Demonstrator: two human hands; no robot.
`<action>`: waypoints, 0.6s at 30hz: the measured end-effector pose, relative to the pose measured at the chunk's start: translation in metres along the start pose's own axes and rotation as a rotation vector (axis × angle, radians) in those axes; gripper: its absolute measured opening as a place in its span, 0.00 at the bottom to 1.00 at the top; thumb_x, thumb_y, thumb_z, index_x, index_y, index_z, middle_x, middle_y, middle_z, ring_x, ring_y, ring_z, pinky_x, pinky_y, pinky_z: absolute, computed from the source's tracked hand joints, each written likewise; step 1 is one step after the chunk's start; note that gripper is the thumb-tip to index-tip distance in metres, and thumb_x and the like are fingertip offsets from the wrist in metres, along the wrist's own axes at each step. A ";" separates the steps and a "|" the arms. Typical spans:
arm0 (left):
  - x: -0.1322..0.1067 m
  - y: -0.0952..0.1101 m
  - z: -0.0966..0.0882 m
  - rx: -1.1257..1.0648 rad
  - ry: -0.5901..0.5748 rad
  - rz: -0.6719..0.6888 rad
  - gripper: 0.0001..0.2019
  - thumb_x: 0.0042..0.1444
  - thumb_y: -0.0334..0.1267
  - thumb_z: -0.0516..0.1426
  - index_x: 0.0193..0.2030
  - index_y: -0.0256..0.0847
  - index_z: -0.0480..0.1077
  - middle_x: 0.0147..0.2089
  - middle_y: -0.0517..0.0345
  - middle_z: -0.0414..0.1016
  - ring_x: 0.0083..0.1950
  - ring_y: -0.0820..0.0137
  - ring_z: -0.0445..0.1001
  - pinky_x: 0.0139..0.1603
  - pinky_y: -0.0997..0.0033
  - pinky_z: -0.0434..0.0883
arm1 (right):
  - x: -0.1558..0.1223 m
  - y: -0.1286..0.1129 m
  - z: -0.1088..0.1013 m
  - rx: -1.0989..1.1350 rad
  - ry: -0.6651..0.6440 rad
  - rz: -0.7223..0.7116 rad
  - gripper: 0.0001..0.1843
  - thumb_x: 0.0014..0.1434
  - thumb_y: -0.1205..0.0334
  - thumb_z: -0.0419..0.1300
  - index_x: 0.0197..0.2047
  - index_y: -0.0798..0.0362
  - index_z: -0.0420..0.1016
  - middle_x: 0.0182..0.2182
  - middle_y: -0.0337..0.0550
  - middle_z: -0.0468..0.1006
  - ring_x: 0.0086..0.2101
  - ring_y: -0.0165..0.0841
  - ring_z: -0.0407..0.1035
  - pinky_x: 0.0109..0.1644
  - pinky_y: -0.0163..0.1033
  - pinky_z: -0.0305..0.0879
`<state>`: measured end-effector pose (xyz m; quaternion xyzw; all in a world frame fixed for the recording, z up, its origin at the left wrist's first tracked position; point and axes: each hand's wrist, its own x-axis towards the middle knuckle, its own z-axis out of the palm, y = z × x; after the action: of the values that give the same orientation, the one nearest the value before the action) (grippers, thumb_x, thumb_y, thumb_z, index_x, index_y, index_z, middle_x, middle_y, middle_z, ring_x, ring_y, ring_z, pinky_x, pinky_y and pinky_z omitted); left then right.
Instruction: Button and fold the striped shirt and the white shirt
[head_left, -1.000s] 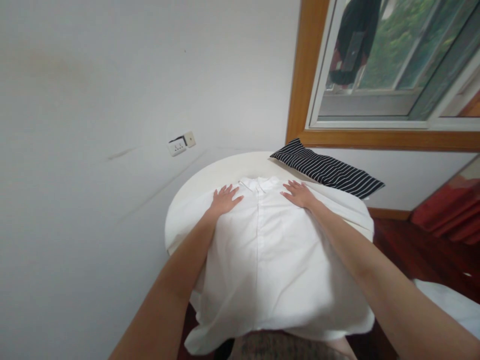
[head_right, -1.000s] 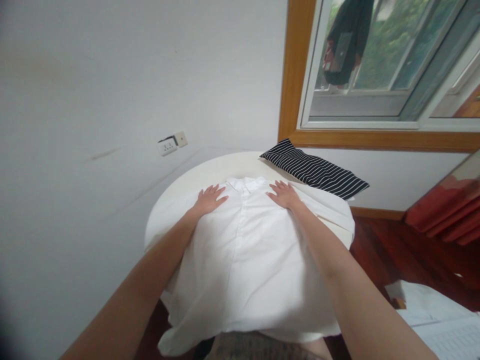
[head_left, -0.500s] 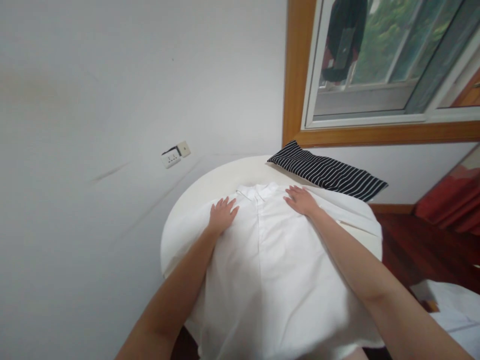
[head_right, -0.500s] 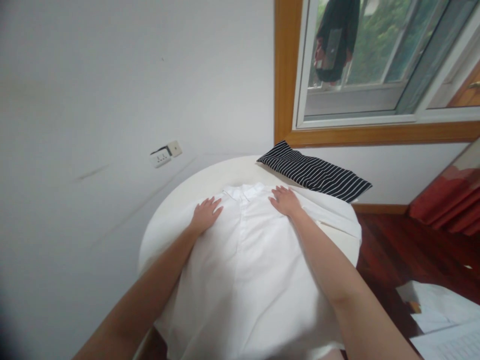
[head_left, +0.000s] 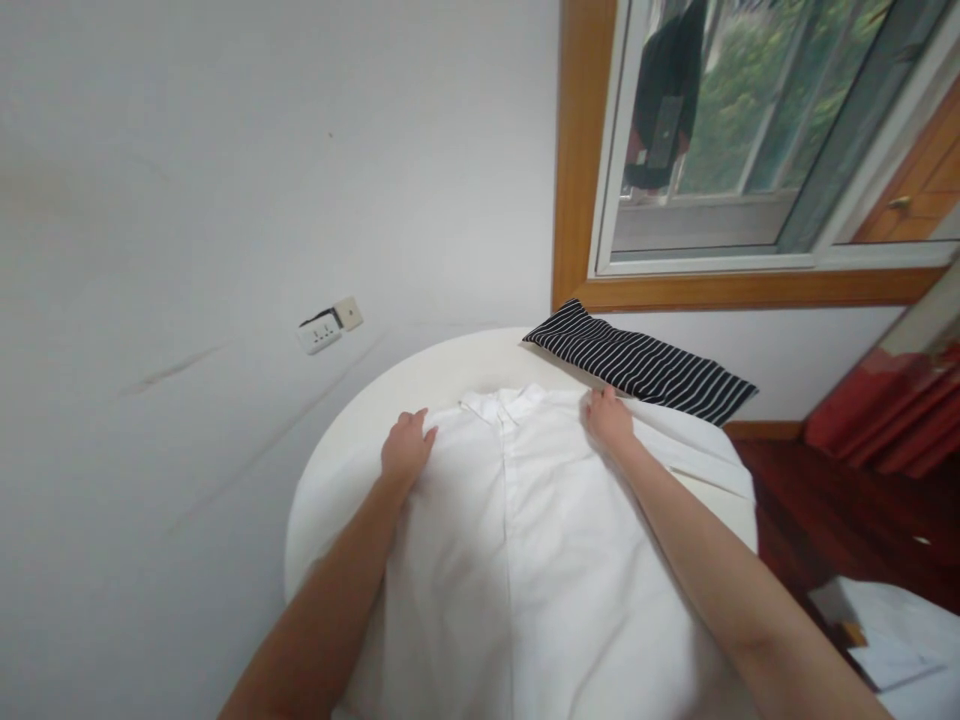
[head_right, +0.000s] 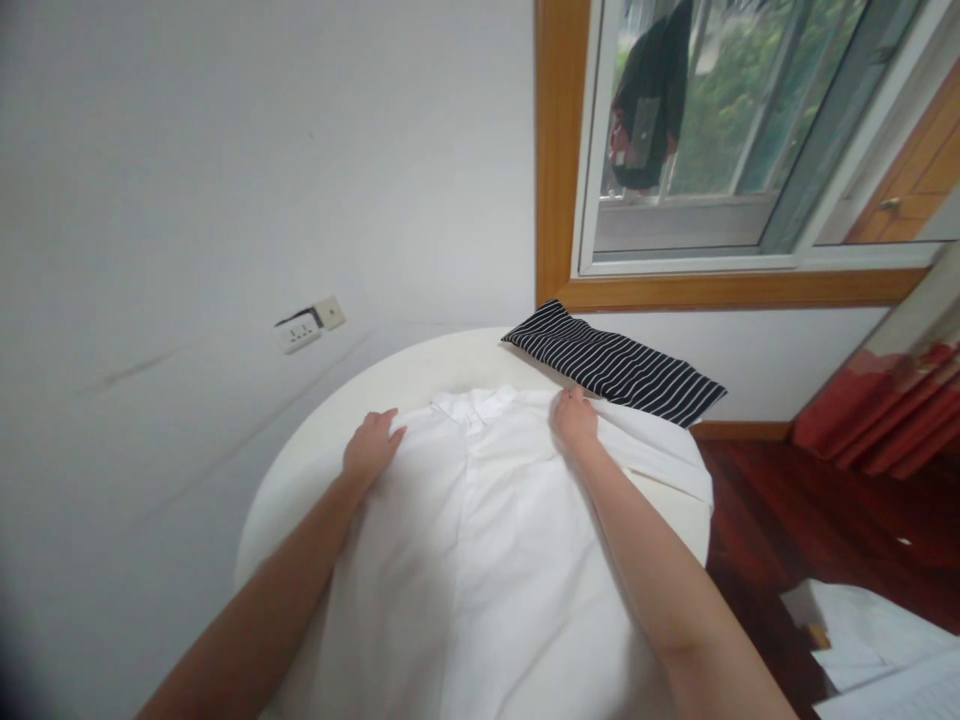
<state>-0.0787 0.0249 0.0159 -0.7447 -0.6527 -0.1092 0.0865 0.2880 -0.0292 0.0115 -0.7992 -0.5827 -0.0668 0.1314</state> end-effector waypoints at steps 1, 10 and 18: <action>-0.001 0.001 0.000 -0.002 0.005 -0.010 0.24 0.65 0.46 0.45 0.64 0.40 0.60 0.56 0.44 0.68 0.55 0.59 0.71 0.54 0.64 0.69 | -0.001 0.000 -0.001 -0.001 -0.006 0.021 0.23 0.66 0.64 0.44 0.58 0.63 0.67 0.54 0.66 0.66 0.43 0.45 0.73 0.45 0.45 0.68; 0.010 0.000 -0.016 -0.068 -0.105 -0.126 0.17 0.61 0.43 0.50 0.52 0.39 0.70 0.56 0.43 0.68 0.51 0.60 0.75 0.51 0.65 0.71 | -0.029 0.003 -0.023 0.146 -0.014 0.127 0.25 0.62 0.71 0.39 0.57 0.62 0.67 0.55 0.68 0.66 0.42 0.46 0.74 0.44 0.48 0.68; -0.027 0.003 -0.066 -0.785 -0.066 -0.174 0.12 0.63 0.42 0.48 0.50 0.39 0.58 0.24 0.61 0.74 0.27 0.65 0.79 0.34 0.67 0.75 | -0.072 0.027 -0.099 0.465 0.508 -0.063 0.19 0.62 0.63 0.41 0.53 0.54 0.64 0.46 0.53 0.71 0.48 0.44 0.64 0.53 0.48 0.61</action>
<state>-0.0828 -0.0188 0.0715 -0.6662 -0.6243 -0.3333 -0.2352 0.2955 -0.1313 0.0842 -0.6875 -0.5552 -0.1333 0.4487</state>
